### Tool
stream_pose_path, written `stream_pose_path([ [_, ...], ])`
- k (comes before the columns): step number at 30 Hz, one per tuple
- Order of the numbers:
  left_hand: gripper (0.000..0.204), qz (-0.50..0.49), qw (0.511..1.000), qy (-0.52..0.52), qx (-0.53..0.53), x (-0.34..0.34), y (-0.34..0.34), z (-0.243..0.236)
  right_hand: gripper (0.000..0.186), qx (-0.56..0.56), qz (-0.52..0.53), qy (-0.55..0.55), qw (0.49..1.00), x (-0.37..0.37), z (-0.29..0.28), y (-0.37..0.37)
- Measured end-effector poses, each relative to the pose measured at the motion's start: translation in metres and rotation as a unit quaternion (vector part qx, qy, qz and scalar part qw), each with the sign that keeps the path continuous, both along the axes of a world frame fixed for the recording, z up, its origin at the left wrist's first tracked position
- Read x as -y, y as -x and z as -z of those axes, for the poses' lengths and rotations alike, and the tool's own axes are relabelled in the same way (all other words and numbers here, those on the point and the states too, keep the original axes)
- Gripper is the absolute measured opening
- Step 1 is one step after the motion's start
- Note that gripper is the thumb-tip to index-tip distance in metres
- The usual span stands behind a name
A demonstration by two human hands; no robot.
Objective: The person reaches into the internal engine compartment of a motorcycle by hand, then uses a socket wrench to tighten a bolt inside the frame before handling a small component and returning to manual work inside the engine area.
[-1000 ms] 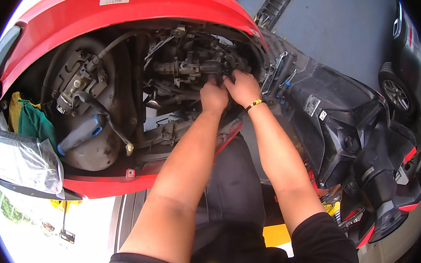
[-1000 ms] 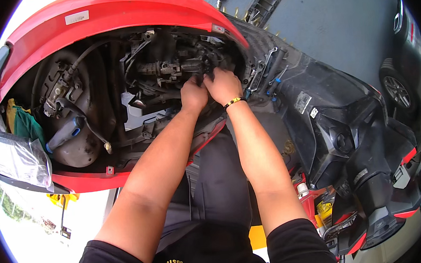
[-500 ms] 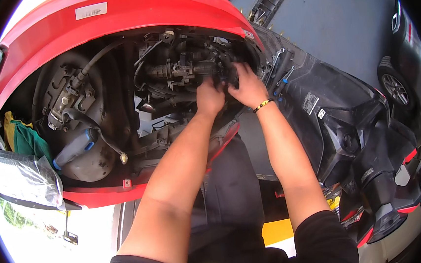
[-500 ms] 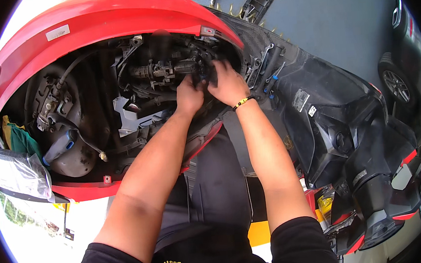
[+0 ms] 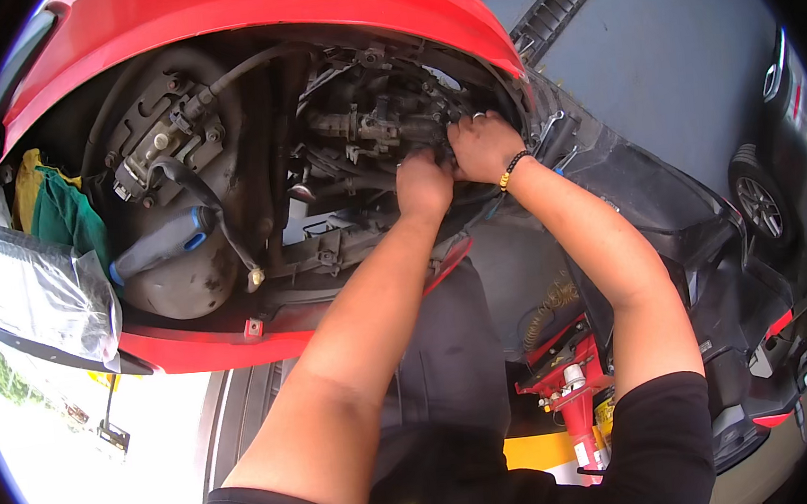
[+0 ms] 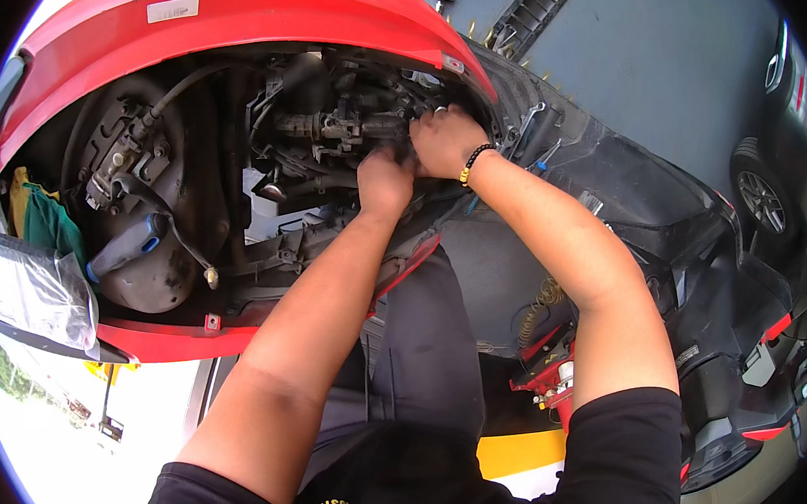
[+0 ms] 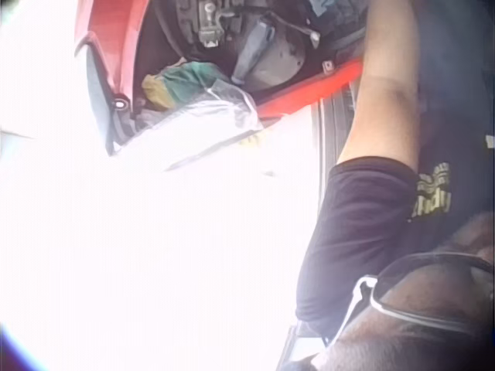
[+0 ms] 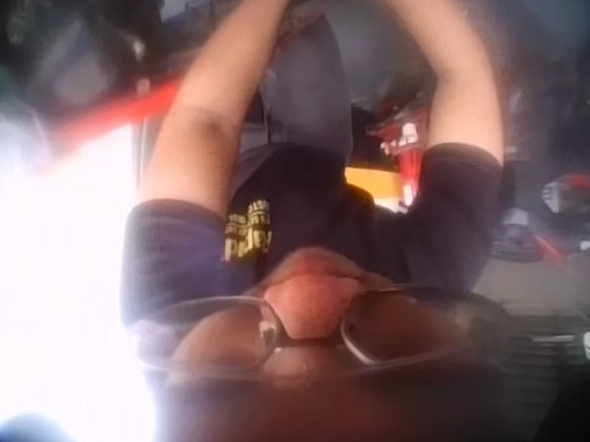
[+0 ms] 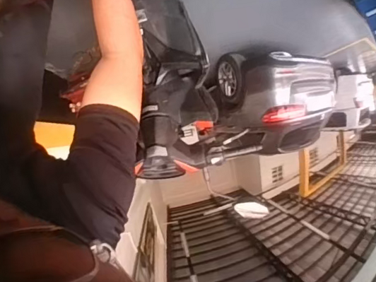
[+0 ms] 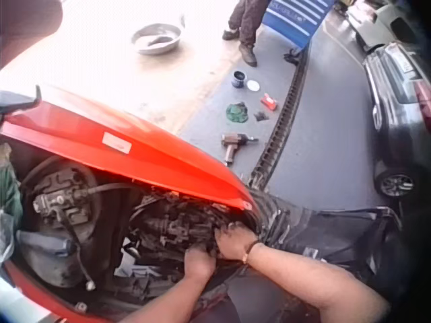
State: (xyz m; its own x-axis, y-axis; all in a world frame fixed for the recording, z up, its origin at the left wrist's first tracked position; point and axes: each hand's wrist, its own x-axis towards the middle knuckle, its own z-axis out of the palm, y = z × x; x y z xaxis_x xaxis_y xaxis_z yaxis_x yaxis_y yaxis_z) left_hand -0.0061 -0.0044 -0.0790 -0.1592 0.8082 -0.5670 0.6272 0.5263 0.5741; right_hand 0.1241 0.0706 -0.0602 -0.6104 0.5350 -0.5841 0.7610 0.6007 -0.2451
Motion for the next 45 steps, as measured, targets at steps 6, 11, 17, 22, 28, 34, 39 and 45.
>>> stream_pose_path([
  [6,0.016,-0.007,0.999,-0.048,-0.001,0.003,-0.004,-0.001,0.041,-0.05,0.005,-0.026,0.998,0.005,0.014,-0.002],
  [11,0.016,-0.024,0.999,-0.032,-0.01,0.003,-0.01,-0.003,0.038,-0.062,-0.02,-0.03,0.997,0.002,0.016,-0.005],
  [17,0.031,0.02,0.999,0.024,0.044,-0.009,0.007,0.004,0.047,-0.041,0.09,-0.039,0.994,0.022,0.007,-0.006],
  [22,0.039,-0.003,0.998,0.041,0.053,-0.007,0.002,0.001,0.051,-0.093,0.183,-0.054,0.977,0.042,0.008,-0.019],
  [28,0.036,-0.13,0.967,0.101,0.192,0.0,0.003,0.022,0.047,-0.113,0.158,-0.048,0.98,0.033,0.011,-0.024],
  [34,0.039,-0.169,0.961,0.116,0.184,-0.003,-0.002,0.011,0.048,-0.113,0.17,-0.011,0.979,0.033,0.006,-0.018],
  [39,0.044,-0.117,0.979,0.1,0.135,-0.013,0.003,-0.001,0.051,-0.08,0.161,-0.021,0.983,0.029,0.002,-0.01],
  [45,0.062,-0.073,0.983,0.17,-0.018,-0.012,-0.002,-0.016,0.048,-0.009,0.059,-0.024,0.998,0.007,-0.002,0.0],
])
